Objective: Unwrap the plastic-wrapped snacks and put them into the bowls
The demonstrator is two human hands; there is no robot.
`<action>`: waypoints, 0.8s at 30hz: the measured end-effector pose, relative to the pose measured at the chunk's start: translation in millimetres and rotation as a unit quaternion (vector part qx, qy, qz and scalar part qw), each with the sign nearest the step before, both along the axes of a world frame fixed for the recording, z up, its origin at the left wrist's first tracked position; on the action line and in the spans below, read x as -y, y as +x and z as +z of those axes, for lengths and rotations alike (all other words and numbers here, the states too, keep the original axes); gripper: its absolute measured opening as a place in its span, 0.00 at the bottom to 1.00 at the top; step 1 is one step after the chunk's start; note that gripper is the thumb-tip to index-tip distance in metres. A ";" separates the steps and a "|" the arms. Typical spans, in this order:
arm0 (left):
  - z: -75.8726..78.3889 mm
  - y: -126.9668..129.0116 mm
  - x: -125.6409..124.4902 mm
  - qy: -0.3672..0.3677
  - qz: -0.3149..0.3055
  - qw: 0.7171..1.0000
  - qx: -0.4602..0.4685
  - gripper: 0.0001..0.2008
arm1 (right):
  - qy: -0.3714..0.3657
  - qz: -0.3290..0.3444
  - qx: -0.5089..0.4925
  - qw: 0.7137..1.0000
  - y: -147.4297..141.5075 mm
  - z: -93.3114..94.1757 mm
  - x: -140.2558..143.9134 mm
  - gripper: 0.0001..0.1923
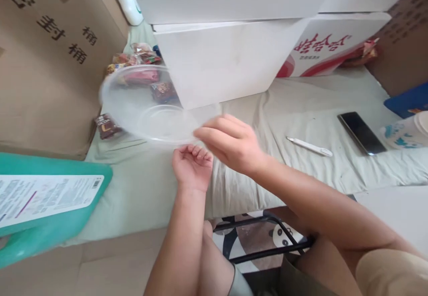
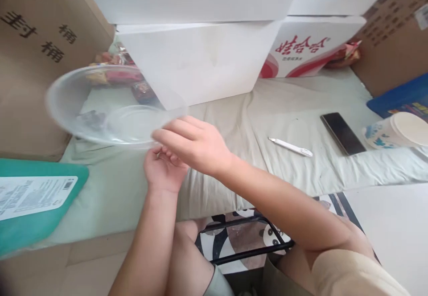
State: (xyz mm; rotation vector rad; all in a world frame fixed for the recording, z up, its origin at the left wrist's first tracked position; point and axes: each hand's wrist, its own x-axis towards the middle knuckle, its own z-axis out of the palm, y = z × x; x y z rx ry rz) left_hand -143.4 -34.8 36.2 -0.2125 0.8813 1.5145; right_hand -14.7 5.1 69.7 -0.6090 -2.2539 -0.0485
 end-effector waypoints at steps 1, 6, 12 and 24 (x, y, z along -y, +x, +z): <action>0.0 5.4 0.6 -0.006 0.018 1.000 0.014 0.10 | 0.013 -0.017 -0.046 0.999 26.2 -7.0 9.5 0.13; -3.9 43.0 1.7 0.032 -0.030 0.997 -0.060 0.10 | 0.024 -0.131 -0.060 0.989 126.3 -47.3 30.4 0.12; -11.4 98.8 -0.5 0.115 -0.130 0.958 -0.228 0.14 | -0.092 -0.129 -0.042 0.987 183.2 -61.8 35.3 0.14; 43.0 385.1 -71.1 0.458 -0.344 0.617 -0.539 0.05 | -0.351 -0.194 -0.792 0.459 300.6 -38.3 27.0 0.07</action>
